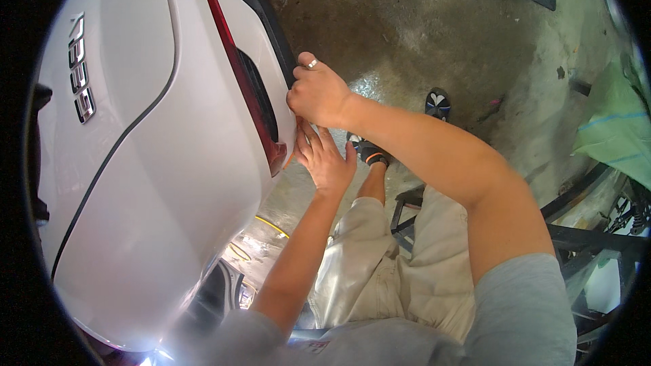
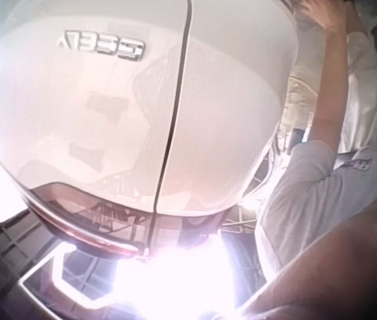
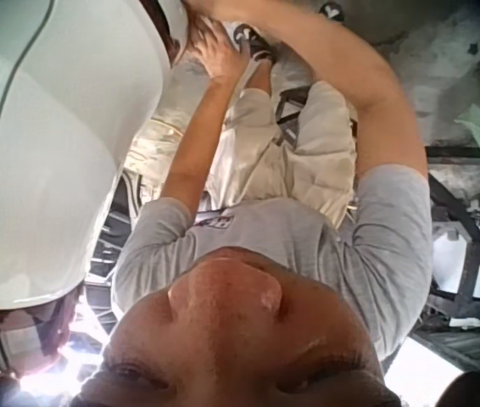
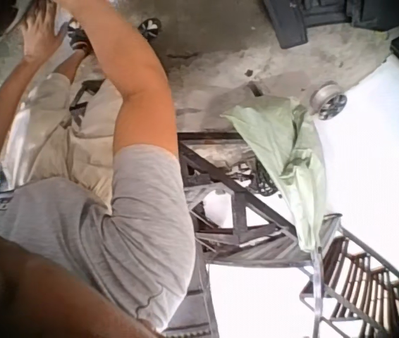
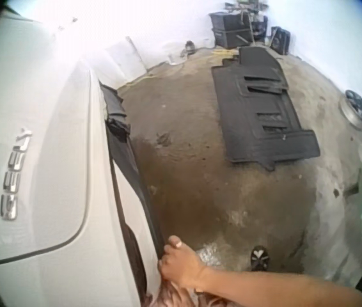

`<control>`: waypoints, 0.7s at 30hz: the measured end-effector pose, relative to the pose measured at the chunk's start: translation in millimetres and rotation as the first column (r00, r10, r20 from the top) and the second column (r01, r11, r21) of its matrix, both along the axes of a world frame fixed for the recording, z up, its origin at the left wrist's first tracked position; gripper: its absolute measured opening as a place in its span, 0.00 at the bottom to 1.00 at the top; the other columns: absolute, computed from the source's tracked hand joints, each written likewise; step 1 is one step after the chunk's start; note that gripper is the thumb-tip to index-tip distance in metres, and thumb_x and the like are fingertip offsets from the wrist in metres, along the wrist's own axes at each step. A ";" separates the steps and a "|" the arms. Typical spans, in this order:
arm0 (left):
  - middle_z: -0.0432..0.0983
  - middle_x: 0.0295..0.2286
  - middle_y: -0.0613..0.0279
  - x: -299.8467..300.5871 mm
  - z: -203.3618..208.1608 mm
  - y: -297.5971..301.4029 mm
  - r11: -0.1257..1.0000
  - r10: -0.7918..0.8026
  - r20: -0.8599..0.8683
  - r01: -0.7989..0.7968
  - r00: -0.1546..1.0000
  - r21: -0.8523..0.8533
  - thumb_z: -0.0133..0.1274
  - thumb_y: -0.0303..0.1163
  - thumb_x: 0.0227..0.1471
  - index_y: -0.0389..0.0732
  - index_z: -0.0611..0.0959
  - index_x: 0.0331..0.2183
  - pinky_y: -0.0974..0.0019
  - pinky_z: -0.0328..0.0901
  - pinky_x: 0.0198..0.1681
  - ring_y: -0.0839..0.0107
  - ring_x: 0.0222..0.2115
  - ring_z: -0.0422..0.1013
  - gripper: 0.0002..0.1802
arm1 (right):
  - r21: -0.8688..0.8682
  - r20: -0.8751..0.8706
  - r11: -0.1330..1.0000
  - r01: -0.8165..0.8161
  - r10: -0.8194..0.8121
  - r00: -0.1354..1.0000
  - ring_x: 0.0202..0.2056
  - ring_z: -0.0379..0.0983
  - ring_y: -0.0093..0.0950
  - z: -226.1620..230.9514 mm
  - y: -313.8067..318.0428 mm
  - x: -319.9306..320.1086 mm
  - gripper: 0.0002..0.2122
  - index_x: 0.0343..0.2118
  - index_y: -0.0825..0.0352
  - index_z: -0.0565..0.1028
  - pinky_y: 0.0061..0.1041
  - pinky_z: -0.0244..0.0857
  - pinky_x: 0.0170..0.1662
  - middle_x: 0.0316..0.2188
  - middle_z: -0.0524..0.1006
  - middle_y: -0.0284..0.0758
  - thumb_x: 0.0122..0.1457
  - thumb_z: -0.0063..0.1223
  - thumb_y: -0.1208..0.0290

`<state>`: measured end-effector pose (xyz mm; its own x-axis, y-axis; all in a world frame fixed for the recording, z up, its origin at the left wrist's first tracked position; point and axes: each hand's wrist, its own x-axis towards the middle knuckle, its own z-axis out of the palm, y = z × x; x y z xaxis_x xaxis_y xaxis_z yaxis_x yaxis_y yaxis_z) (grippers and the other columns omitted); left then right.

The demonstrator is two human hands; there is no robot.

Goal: The person applies orange masking tape along the lower edges of a white car's body panels. They start at the rear door, continue along the rear bumper and wheel arch, and finish at the trunk lid, smoothing the tape as they go.

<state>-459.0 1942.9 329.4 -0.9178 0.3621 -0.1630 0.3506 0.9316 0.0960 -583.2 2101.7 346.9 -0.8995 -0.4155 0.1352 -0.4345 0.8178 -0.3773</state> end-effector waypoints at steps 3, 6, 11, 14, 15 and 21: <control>0.49 0.74 0.35 -1.7 -0.5 7.2 0.994 0.082 0.033 -0.084 0.996 0.066 0.67 0.44 0.48 0.28 0.58 0.72 0.36 0.43 0.73 0.41 0.72 0.49 0.59 | 0.031 0.102 0.985 -0.171 0.167 0.981 0.30 0.76 0.28 10.3 15.2 -17.4 0.10 0.21 0.56 0.84 0.38 0.58 0.62 0.21 0.81 0.29 0.54 0.61 0.58; 0.46 0.74 0.36 -2.7 -1.8 19.3 0.980 0.182 0.066 -0.186 0.981 0.065 0.67 0.44 0.48 0.25 0.55 0.72 0.37 0.44 0.73 0.41 0.73 0.47 0.61 | -0.033 0.265 0.930 -0.367 0.362 0.894 0.29 0.77 0.28 19.1 44.4 -39.2 0.12 0.21 0.55 0.84 0.41 0.57 0.63 0.22 0.82 0.28 0.57 0.59 0.57; 0.42 0.76 0.39 -3.9 -1.1 37.9 0.956 0.292 0.159 -0.294 0.943 -0.011 0.67 0.46 0.48 0.24 0.51 0.73 0.37 0.45 0.73 0.42 0.75 0.43 0.64 | 0.214 0.132 0.745 -0.632 0.619 0.774 0.29 0.77 0.28 39.5 80.3 -74.7 0.12 0.22 0.55 0.85 0.46 0.53 0.65 0.22 0.82 0.26 0.58 0.55 0.59; 0.38 0.77 0.39 -3.4 0.4 39.6 0.947 0.320 0.196 -0.314 0.927 -0.059 0.68 0.48 0.49 0.25 0.50 0.73 0.33 0.45 0.71 0.43 0.76 0.39 0.66 | 0.286 -0.004 0.758 -0.586 0.613 0.790 0.32 0.78 0.29 46.0 99.2 -123.2 0.11 0.22 0.57 0.85 0.42 0.53 0.64 0.22 0.82 0.27 0.56 0.58 0.60; 0.38 0.77 0.39 -0.9 1.9 40.8 0.945 0.326 0.193 -0.319 0.925 -0.066 0.68 0.48 0.48 0.25 0.50 0.73 0.32 0.45 0.71 0.43 0.76 0.39 0.66 | 0.257 -0.040 0.796 -0.548 0.575 0.817 0.33 0.79 0.29 49.0 112.8 -131.0 0.11 0.23 0.56 0.86 0.41 0.54 0.64 0.22 0.82 0.27 0.58 0.61 0.60; 0.38 0.76 0.39 2.6 1.0 40.0 0.953 0.303 0.165 -0.294 0.939 -0.074 0.66 0.49 0.51 0.25 0.49 0.74 0.30 0.46 0.67 0.45 0.75 0.37 0.65 | 0.393 -0.128 0.851 -0.349 0.426 0.895 0.38 0.81 0.33 41.6 96.6 -157.2 0.09 0.27 0.56 0.87 0.46 0.57 0.64 0.27 0.85 0.32 0.58 0.60 0.62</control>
<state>-456.4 1982.9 330.3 -0.9388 0.0640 -0.3385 0.0377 0.9958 0.0835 -740.4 2198.4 388.4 -0.6231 -0.7785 0.0749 -0.7787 0.6265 0.0337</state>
